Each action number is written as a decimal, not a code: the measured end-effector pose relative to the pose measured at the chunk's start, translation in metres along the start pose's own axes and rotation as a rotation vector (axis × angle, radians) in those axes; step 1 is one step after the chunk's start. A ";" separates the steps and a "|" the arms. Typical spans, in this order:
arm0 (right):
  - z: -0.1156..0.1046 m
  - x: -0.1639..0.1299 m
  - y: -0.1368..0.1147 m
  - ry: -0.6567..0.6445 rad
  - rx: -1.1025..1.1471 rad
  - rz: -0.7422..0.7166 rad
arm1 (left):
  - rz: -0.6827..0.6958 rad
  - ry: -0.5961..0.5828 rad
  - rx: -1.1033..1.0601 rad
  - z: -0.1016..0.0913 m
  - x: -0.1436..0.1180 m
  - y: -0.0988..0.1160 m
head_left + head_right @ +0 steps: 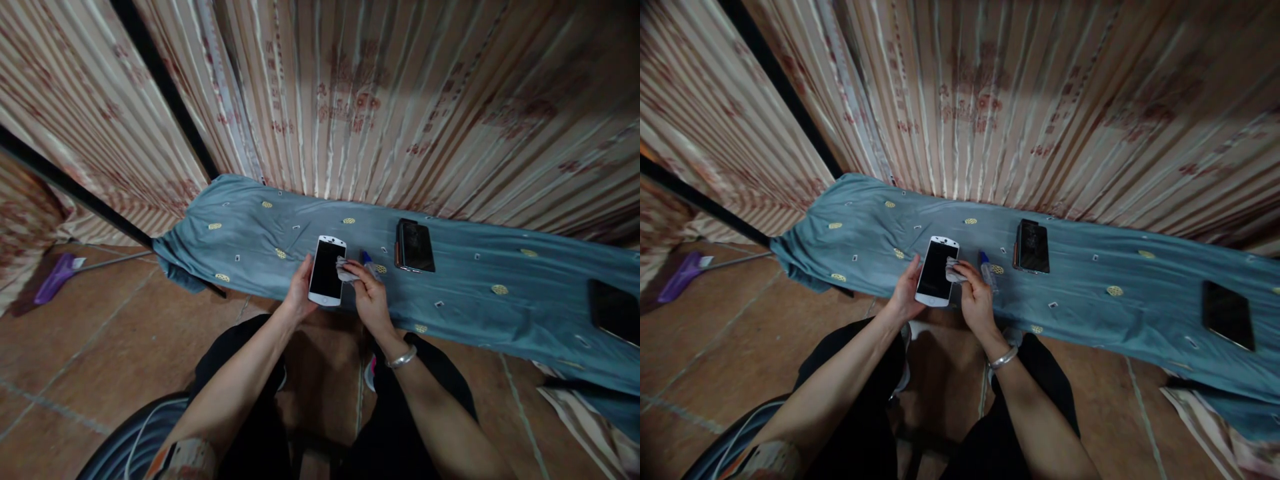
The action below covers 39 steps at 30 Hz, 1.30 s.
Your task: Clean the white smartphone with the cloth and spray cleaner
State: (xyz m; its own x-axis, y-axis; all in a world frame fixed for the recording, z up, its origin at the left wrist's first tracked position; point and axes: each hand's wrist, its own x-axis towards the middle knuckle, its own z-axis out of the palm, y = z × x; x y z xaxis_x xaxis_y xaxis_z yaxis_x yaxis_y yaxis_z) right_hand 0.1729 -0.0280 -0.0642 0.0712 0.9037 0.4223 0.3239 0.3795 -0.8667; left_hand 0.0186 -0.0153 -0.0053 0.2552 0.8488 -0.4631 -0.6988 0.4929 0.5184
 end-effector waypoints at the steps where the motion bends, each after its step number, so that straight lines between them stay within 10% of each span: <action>1: 0.000 0.000 0.000 0.007 -0.024 -0.001 | -0.009 0.002 0.001 0.001 -0.001 0.000; 39: 0.005 0.015 0.000 -0.233 -0.387 -0.158 | -0.073 -0.094 0.074 0.007 -0.002 -0.020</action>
State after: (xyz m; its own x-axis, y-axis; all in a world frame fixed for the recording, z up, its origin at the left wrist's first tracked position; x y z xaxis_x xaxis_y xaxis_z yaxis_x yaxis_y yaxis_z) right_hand 0.1690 -0.0134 -0.0593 -0.2063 0.8780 0.4318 0.6444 0.4540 -0.6153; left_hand 0.0360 -0.0256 -0.0097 0.3677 0.8225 -0.4339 -0.6260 0.5640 0.5386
